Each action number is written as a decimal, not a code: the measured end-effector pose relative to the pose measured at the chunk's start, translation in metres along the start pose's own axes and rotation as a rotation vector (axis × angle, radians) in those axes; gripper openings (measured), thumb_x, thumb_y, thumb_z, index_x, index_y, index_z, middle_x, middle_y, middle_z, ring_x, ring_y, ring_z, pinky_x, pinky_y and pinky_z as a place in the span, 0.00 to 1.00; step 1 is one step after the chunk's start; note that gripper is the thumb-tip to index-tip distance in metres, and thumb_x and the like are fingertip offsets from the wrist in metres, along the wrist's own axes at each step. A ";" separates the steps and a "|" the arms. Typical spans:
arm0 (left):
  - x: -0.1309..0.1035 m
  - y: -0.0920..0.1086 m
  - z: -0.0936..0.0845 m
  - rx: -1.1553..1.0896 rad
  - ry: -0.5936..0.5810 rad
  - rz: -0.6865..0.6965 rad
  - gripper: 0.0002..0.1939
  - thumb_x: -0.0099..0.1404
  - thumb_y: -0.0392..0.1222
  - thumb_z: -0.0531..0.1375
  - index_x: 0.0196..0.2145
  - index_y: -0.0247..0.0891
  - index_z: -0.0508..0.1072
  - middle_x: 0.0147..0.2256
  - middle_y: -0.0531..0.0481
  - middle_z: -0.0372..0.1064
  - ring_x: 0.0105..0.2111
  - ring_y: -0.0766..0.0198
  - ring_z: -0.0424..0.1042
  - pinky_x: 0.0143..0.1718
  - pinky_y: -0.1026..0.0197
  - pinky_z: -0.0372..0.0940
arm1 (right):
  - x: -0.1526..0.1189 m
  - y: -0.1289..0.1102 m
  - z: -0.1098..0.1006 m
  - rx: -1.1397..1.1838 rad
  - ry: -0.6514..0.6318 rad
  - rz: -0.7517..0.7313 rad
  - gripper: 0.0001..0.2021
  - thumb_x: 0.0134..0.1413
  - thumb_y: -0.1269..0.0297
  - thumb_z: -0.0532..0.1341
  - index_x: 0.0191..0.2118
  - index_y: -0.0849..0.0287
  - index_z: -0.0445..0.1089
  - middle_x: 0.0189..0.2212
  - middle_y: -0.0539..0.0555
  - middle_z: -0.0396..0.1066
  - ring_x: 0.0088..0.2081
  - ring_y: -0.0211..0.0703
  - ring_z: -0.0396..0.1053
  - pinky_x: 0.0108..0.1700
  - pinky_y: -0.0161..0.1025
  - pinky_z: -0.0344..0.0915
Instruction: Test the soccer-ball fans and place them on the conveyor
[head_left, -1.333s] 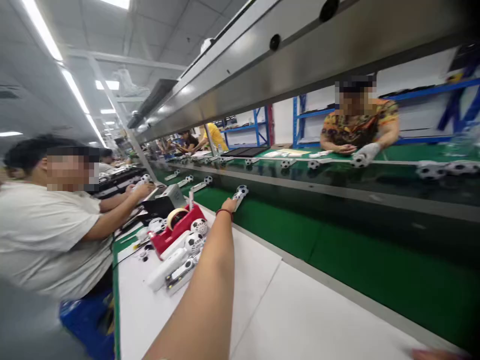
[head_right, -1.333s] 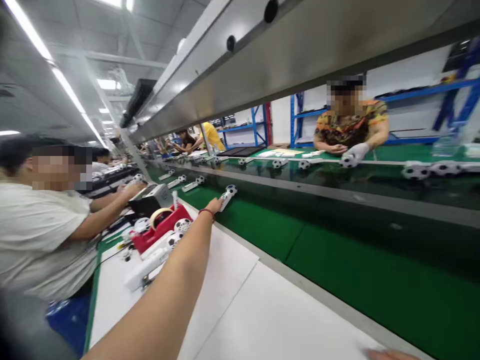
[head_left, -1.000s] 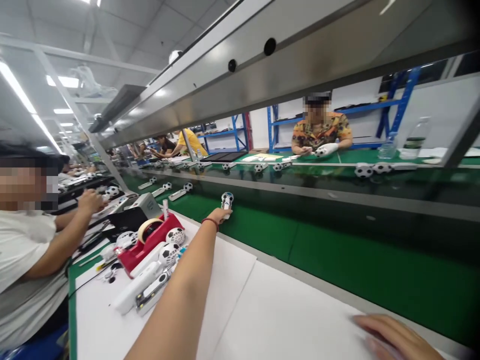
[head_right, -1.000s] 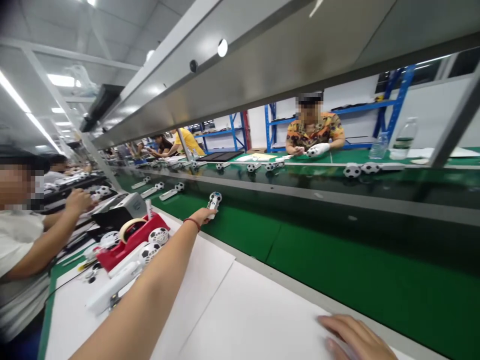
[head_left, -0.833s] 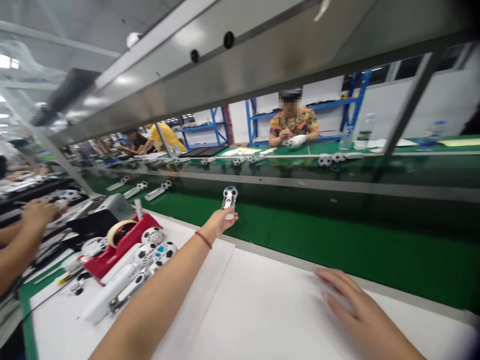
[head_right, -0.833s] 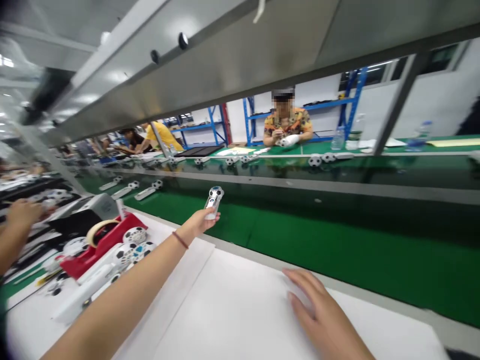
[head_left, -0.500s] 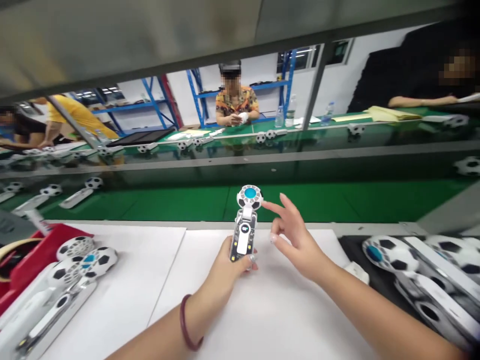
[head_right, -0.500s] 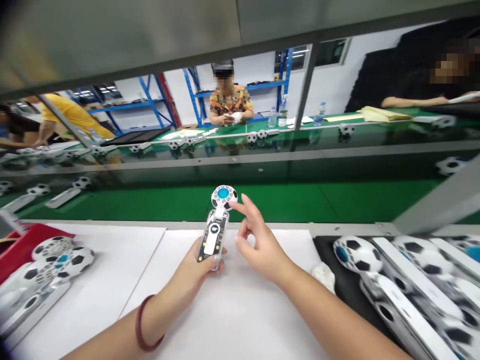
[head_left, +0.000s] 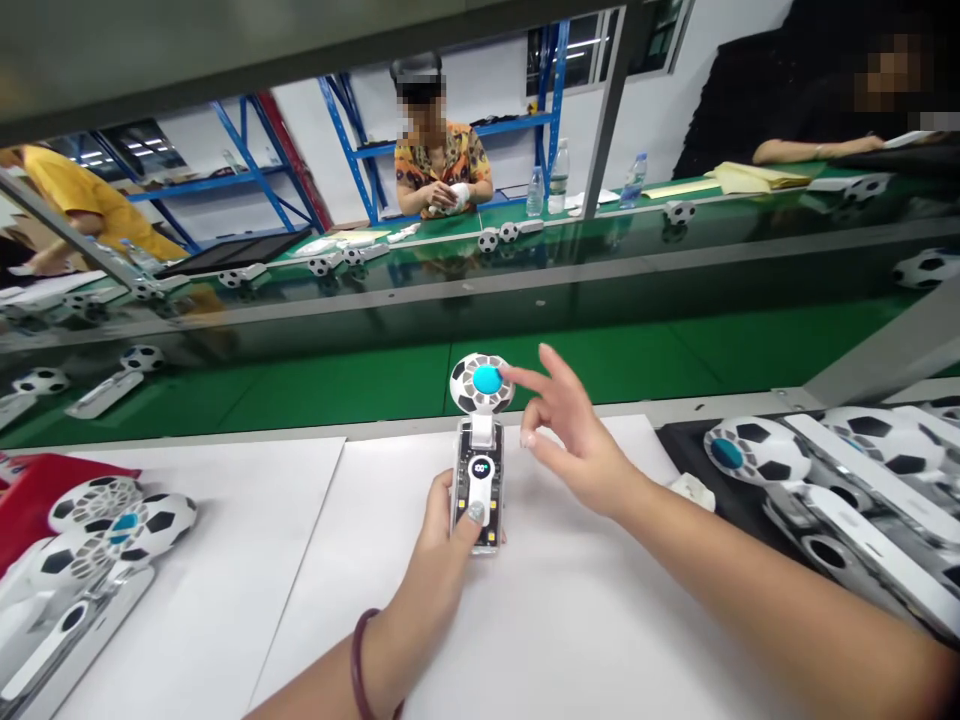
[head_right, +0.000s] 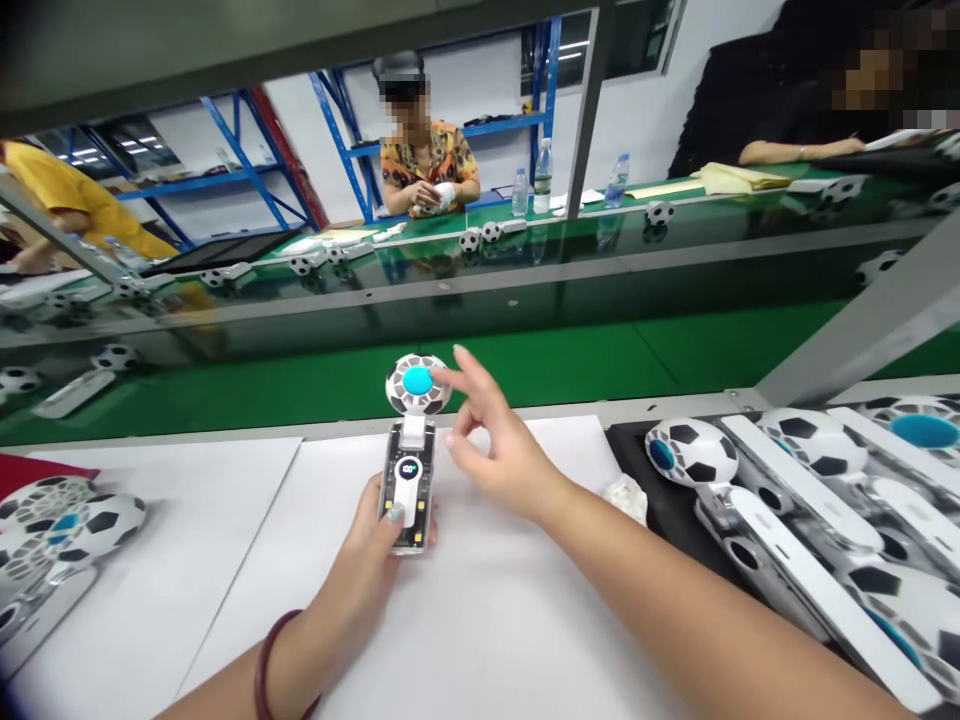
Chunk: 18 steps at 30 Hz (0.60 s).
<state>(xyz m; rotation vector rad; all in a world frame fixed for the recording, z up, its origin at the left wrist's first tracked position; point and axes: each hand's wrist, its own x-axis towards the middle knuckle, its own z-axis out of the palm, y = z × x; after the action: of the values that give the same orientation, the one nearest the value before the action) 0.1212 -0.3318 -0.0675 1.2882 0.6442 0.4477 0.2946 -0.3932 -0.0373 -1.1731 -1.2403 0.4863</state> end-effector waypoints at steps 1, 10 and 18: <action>0.000 0.001 0.001 -0.048 -0.004 -0.009 0.17 0.63 0.52 0.53 0.45 0.41 0.57 0.35 0.50 0.65 0.30 0.66 0.66 0.37 0.60 0.60 | 0.000 0.001 0.002 0.017 0.097 0.024 0.34 0.55 0.69 0.55 0.62 0.39 0.37 0.56 0.53 0.54 0.39 0.38 0.64 0.44 0.43 0.61; 0.001 0.006 0.003 -0.214 -0.118 -0.125 0.33 0.55 0.46 0.62 0.53 0.45 0.49 0.36 0.48 0.68 0.36 0.56 0.71 0.39 0.52 0.66 | -0.007 0.007 0.034 0.443 -0.302 0.695 0.22 0.52 0.50 0.58 0.49 0.58 0.60 0.24 0.48 0.63 0.15 0.30 0.56 0.16 0.31 0.55; 0.002 0.010 -0.004 -0.179 -0.182 -0.152 0.30 0.58 0.46 0.60 0.53 0.45 0.49 0.30 0.50 0.68 0.30 0.59 0.70 0.32 0.57 0.65 | -0.009 0.006 0.035 0.552 -0.237 0.735 0.17 0.51 0.57 0.61 0.44 0.59 0.61 0.31 0.51 0.66 0.24 0.34 0.66 0.24 0.33 0.64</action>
<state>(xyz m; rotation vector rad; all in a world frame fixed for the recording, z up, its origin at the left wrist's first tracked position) 0.1205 -0.3250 -0.0587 1.0874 0.5314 0.2534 0.2619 -0.3831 -0.0507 -1.0736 -0.7444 1.4490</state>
